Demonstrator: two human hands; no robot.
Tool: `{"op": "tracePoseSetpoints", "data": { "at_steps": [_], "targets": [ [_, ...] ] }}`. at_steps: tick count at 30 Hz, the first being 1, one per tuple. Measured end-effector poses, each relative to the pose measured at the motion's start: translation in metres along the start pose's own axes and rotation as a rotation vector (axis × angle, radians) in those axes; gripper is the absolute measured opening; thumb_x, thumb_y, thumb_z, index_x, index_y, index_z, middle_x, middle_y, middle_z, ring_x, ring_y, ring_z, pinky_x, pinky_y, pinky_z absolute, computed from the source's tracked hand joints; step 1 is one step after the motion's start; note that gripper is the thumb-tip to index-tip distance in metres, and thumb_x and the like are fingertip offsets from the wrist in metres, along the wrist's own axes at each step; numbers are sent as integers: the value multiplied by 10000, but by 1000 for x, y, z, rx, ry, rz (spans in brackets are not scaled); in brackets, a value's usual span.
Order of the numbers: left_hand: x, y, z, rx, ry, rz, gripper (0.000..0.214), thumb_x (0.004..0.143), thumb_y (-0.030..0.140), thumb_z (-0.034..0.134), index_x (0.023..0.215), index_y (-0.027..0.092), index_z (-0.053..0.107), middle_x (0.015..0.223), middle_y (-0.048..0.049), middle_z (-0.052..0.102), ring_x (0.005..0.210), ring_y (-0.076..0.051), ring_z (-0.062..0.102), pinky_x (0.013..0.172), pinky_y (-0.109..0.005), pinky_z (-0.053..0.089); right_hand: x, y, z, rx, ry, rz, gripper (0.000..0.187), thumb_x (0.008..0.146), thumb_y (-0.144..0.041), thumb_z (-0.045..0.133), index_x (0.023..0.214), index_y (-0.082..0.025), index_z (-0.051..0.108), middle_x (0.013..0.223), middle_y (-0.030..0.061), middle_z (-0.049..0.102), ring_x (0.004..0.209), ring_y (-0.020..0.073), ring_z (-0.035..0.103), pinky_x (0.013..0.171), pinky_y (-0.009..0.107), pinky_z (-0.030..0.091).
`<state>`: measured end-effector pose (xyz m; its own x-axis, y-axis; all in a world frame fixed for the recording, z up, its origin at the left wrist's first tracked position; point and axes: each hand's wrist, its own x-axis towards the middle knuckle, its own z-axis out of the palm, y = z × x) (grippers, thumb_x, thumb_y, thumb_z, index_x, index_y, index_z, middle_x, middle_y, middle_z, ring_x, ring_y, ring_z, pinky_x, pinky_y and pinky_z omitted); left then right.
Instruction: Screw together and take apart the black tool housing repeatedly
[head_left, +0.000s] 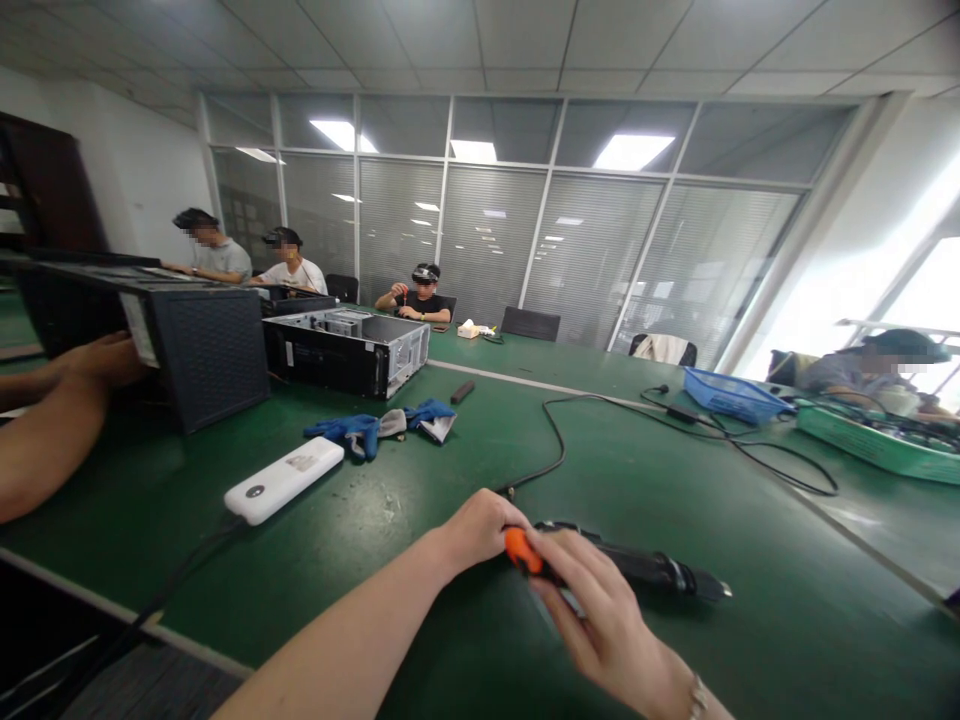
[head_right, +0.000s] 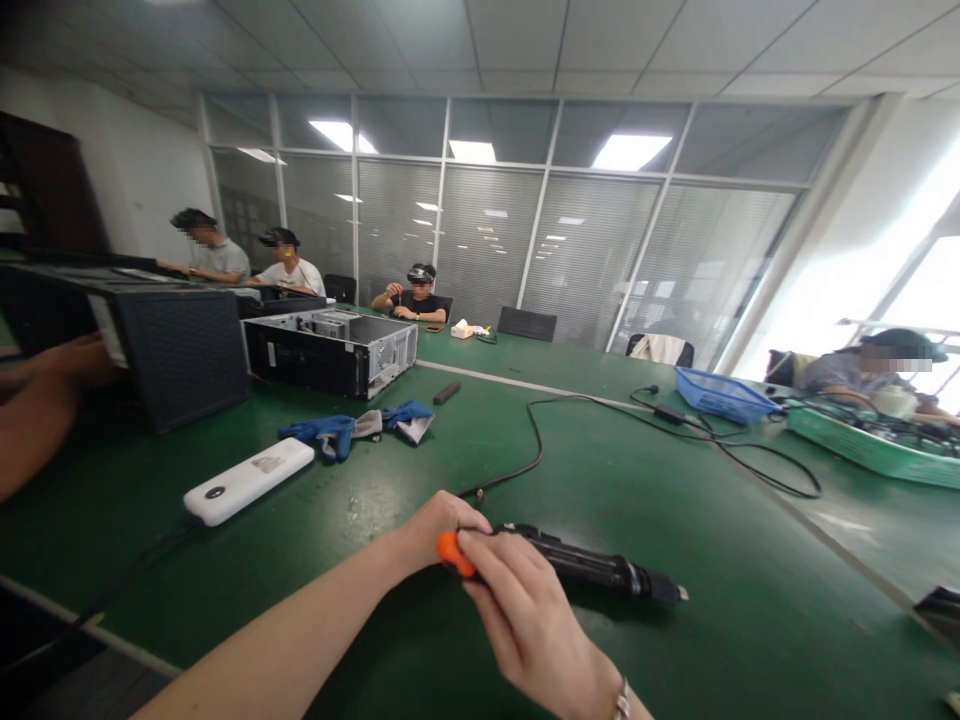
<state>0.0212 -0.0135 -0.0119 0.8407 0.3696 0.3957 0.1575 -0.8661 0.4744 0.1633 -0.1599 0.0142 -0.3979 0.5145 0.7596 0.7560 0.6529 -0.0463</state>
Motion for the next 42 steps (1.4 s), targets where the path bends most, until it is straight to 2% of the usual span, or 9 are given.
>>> {"op": "tracePoseSetpoints", "data": {
  "at_steps": [2, 4, 9, 14, 18, 23, 29, 35, 42],
  "targets": [
    [0, -2, 1, 24, 10, 9, 168, 848, 150, 598, 908, 162, 754, 856, -30, 753, 777, -151, 692, 734, -186, 481, 5, -9, -6, 7, -252, -79, 491, 909, -153, 492, 1387, -231, 409, 1130, 83, 657, 1023, 200, 630, 929, 332, 526],
    [0, -2, 1, 41, 16, 10, 167, 857, 175, 599, 920, 168, 753, 871, -35, 753, 793, -155, 692, 756, -192, 479, 4, -13, -6, 7, -394, -87, 465, 913, -167, 476, 1372, -223, 428, 1092, 74, 673, 968, 189, 650, 904, 312, 534],
    [0, -2, 0, 35, 0, 7, 167, 863, 182, 599, 930, 175, 752, 867, -32, 752, 797, -151, 690, 758, -188, 475, -13, -9, 3, -45, -507, -54, 480, 888, -112, 451, 1356, -216, 450, 1005, 66, 679, 885, 188, 660, 845, 315, 550],
    [0, -1, 0, 51, 1, 6, 165, 860, 188, 611, 945, 169, 750, 883, -42, 752, 815, -161, 691, 771, -195, 474, -23, -8, 6, -119, -464, -57, 424, 897, -174, 499, 1320, -209, 491, 1026, 75, 678, 906, 209, 663, 834, 328, 557],
    [0, -2, 0, 59, -10, -6, 172, 861, 203, 610, 962, 179, 746, 909, -42, 751, 843, -168, 692, 781, -202, 478, -22, 6, -8, -113, -429, -41, 425, 902, -242, 535, 1325, -241, 494, 1113, 68, 663, 979, 209, 649, 883, 340, 548],
    [-1, -1, -1, 19, 1, 8, 165, 851, 180, 618, 954, 171, 746, 930, -42, 749, 880, -168, 692, 819, -207, 478, -35, 68, -47, -105, -308, 177, 360, 890, -272, 565, 1250, -267, 567, 1126, 74, 658, 995, 210, 637, 858, 351, 550],
    [-1, -2, 0, 6, 9, 28, 151, 852, 180, 623, 944, 173, 743, 950, -45, 746, 905, -169, 689, 860, -221, 478, -90, 135, -75, -18, -425, 496, 352, 832, -425, 630, 1133, -247, 669, 1146, 92, 657, 972, 234, 663, 853, 347, 551],
    [1, -1, -2, 57, 107, 55, 148, 846, 210, 644, 960, 167, 727, 1089, -65, 706, 1019, -187, 642, 958, -285, 451, -99, 140, -77, 56, -426, 560, 346, 875, -428, 573, 1152, -237, 653, 1138, 81, 653, 980, 230, 653, 863, 357, 539],
    [0, 3, -7, 18, 133, 105, 155, 863, 274, 638, 929, 158, 717, 1003, -63, 703, 968, -176, 629, 920, -267, 452, -108, 160, -68, -116, -291, 581, 366, 884, -461, 523, 1138, -227, 645, 1118, 80, 650, 930, 222, 661, 816, 353, 549]
  ]
}}
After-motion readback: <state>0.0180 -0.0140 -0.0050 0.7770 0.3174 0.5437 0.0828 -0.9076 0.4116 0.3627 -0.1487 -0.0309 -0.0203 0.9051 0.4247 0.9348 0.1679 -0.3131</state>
